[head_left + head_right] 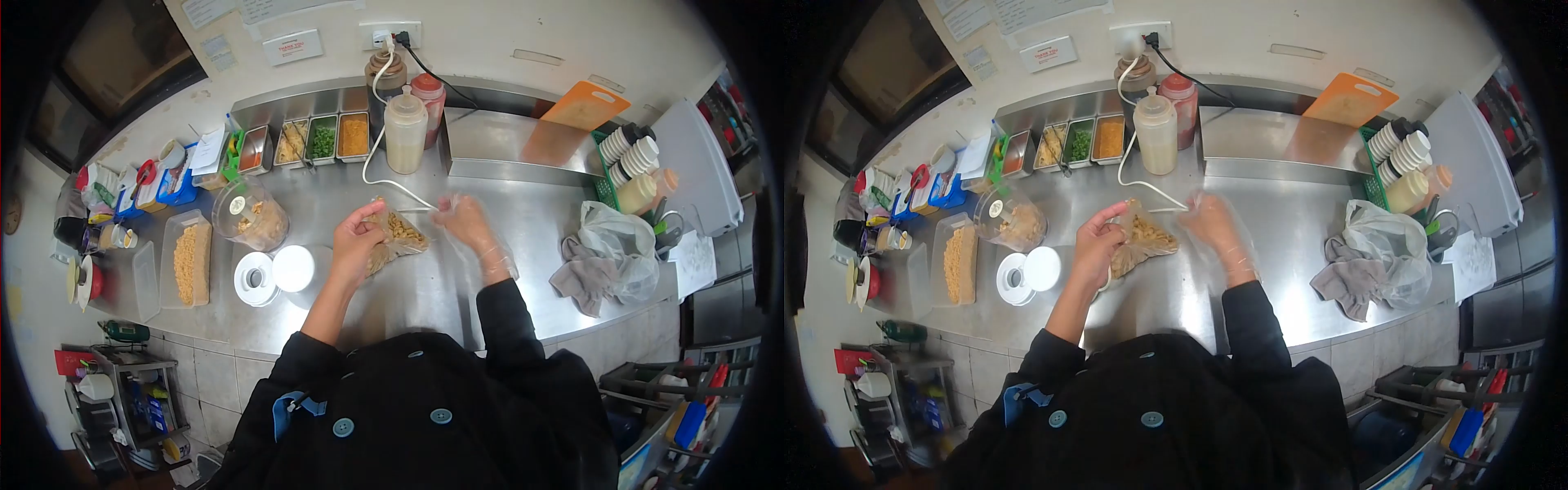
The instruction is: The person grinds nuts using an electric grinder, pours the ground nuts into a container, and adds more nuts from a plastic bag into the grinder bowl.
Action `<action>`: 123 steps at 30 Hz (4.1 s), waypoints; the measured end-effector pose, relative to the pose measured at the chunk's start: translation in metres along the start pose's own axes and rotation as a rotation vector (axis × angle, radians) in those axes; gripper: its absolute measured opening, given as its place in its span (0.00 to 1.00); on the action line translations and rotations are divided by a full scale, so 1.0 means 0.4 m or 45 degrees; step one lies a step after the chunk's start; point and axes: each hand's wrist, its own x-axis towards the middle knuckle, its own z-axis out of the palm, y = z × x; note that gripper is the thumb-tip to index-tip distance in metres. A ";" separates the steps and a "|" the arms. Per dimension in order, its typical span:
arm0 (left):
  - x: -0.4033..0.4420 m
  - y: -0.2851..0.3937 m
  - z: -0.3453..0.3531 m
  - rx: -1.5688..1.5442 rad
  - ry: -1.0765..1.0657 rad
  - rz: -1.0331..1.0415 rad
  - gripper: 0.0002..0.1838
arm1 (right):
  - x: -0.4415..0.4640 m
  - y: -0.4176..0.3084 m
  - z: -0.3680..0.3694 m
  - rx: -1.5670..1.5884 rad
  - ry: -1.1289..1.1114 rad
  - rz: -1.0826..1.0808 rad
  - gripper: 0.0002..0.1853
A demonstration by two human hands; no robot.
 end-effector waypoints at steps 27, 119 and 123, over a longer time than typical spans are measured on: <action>-0.008 -0.054 -0.034 0.621 0.013 0.257 0.27 | -0.090 0.224 0.032 -0.357 0.139 0.068 0.11; 0.067 0.437 -0.597 1.927 -0.234 0.373 0.64 | -0.308 -0.431 0.153 -0.467 0.644 0.234 0.04; 0.162 0.366 -0.647 1.895 -0.409 0.435 0.66 | -0.383 -0.338 0.139 -0.317 0.830 0.227 0.04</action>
